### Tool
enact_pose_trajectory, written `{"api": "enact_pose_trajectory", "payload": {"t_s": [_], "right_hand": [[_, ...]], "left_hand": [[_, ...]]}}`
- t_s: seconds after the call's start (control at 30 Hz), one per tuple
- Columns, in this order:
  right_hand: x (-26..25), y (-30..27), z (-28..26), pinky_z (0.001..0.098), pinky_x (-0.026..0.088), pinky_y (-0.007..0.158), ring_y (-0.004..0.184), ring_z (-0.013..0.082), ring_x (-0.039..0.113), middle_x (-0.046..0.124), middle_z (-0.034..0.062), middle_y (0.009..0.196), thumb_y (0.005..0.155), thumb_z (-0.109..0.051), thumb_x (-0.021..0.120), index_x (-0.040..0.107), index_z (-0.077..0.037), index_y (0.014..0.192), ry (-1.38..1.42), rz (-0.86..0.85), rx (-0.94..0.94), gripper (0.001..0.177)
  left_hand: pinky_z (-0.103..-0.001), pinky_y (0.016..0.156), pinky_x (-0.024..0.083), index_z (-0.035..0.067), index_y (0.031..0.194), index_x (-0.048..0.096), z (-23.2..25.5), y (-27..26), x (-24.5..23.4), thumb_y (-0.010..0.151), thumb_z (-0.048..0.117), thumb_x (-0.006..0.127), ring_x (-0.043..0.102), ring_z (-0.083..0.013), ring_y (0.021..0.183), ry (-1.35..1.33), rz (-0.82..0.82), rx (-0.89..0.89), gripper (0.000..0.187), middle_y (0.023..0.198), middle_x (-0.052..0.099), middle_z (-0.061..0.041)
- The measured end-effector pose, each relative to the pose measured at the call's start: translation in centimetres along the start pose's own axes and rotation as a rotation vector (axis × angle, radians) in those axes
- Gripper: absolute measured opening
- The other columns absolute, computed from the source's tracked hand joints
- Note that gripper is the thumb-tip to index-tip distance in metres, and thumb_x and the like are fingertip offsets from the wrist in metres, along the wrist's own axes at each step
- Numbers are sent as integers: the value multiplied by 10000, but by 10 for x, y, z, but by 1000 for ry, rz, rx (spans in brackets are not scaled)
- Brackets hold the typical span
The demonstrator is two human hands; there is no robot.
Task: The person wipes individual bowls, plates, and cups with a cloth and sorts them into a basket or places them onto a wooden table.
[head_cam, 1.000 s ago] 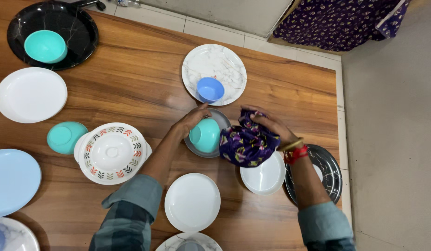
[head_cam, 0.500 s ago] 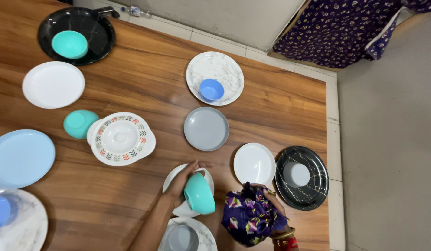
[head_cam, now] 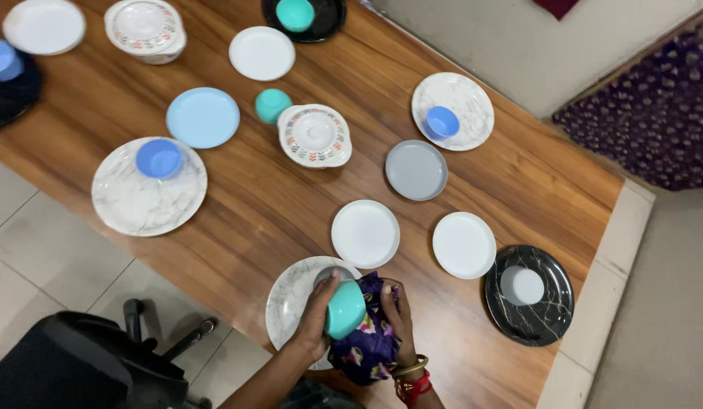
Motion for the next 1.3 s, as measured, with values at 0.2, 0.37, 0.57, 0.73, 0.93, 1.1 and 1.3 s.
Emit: {"api": "enact_pose_trajectory", "payload": {"t_s": [0.2, 0.37, 0.57, 0.73, 0.93, 1.1, 1.3], "right_hand": [[92, -51, -48, 411, 302, 1183, 1461, 282, 392, 415, 169, 1570, 857, -469, 758, 293, -8, 1557, -460, -609, -250, 959], [137, -72, -54, 436, 426, 1196, 1420, 331, 564, 571, 217, 1480, 864, -437, 836, 533, 9, 1464, -744, -856, -295, 806], [133, -36, 14, 451, 416, 1113, 1380, 339, 485, 505, 245, 1454, 902, -434, 779, 472, 34, 1454, -862, -633, -269, 786], [170, -4, 65, 371, 571, 964, 1165, 246, 674, 657, 142, 1293, 877, -398, 715, 452, -44, 1467, -528, -295, 179, 737], [235, 13, 60, 335, 589, 753, 935, 216, 696, 699, 125, 1091, 947, -365, 690, 577, 27, 1335, 73, -9, 164, 563], [258, 18, 52, 365, 614, 789, 967, 224, 727, 703, 139, 1132, 944, -350, 639, 569, -23, 1322, 177, 43, 176, 505], [248, 29, 57, 473, 582, 942, 1117, 301, 695, 660, 176, 1284, 976, -395, 493, 483, -58, 1418, 579, -148, 151, 556]], "left_hand": [[-341, 807, 590, 141, 1124, 604, 13, -62, -37, 896, 623, 534, 739, -188, 886, -255, 298, -143, 538, 1011, 747, -61], [-325, 670, 572, 65, 988, 695, -1, -44, -62, 924, 572, 602, 680, -179, 687, -299, 36, 16, 520, 797, 692, -60], [-346, 692, 589, 71, 966, 675, 31, -42, -101, 930, 519, 608, 682, -194, 699, -386, -10, 13, 454, 808, 692, -73], [-365, 764, 585, 67, 982, 679, 99, -45, -143, 931, 552, 636, 681, -201, 757, -360, 15, 25, 489, 836, 706, -73], [-381, 1024, 524, 98, 1381, 547, 193, -77, -149, 873, 544, 649, 640, -222, 1183, 216, -248, 174, 684, 1249, 661, -106], [-415, 1152, 409, 213, 1561, 298, 217, -89, -140, 838, 376, 758, 421, -231, 1426, 256, -520, 27, 873, 1517, 432, -54], [-467, 1110, 435, 148, 1566, 344, 226, -75, -141, 838, 416, 766, 468, -272, 1392, 143, -505, 88, 883, 1503, 471, -95]]}}
Point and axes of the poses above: each hand's wrist, its own y-axis towards the middle knuckle, its own x-axis out of the palm, z = x × y, the point moved 8 cm from there along y, towards the middle knuckle
